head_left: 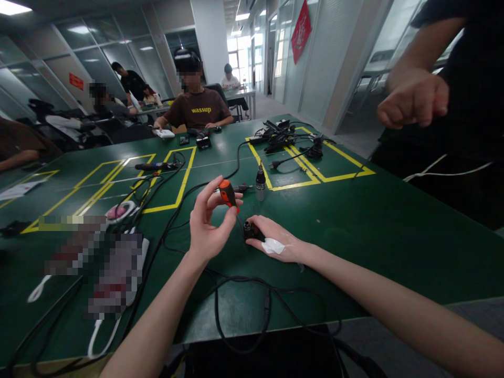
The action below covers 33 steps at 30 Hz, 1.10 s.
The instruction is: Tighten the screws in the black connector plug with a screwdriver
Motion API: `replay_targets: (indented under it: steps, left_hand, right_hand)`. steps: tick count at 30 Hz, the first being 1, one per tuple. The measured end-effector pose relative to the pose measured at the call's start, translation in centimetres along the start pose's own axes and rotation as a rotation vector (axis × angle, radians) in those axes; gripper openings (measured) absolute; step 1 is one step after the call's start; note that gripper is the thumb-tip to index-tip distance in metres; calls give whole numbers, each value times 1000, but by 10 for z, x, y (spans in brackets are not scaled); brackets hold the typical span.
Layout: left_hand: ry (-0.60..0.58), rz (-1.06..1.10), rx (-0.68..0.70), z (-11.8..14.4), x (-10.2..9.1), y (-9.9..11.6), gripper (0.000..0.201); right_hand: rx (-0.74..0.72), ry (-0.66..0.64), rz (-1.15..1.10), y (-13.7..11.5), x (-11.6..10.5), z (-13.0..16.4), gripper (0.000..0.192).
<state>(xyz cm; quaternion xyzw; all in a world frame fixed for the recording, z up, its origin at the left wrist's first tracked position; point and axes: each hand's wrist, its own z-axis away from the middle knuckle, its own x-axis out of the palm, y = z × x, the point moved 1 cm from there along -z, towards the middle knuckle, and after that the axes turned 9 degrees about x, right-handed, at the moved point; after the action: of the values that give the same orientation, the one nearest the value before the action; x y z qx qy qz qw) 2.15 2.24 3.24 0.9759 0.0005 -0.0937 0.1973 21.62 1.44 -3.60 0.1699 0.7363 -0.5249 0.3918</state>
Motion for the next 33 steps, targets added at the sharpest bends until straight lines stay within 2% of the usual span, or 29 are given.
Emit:
replay_targets:
  steps: [4,7,16,23,28,33]
  left_hand:
    - [46,-44,2,0,0,-4,68]
    - [85,-71,-5,0,0,-6,65]
    - [20,-46,-3,4,-1,-3,59]
    - [119,-169,42,3,-2,-12,65]
    - [79,-78,-4,1,-1,-6,78]
    - [49,-43,-11,2,-2,-3,60]
  right_hand:
    - [19,-13,-10,-2,0,-1,29]
    - [30,-18,-13,-4,-1,-1,32]
    - [45,-38,7,-6,-3,-1,32]
    - [10,-9,-20,-3,-1,-2,32]
    - [22,-28,-6,-5,-3,-1,31]
    - [-3,-15,-13,-5,-3,-1,31]
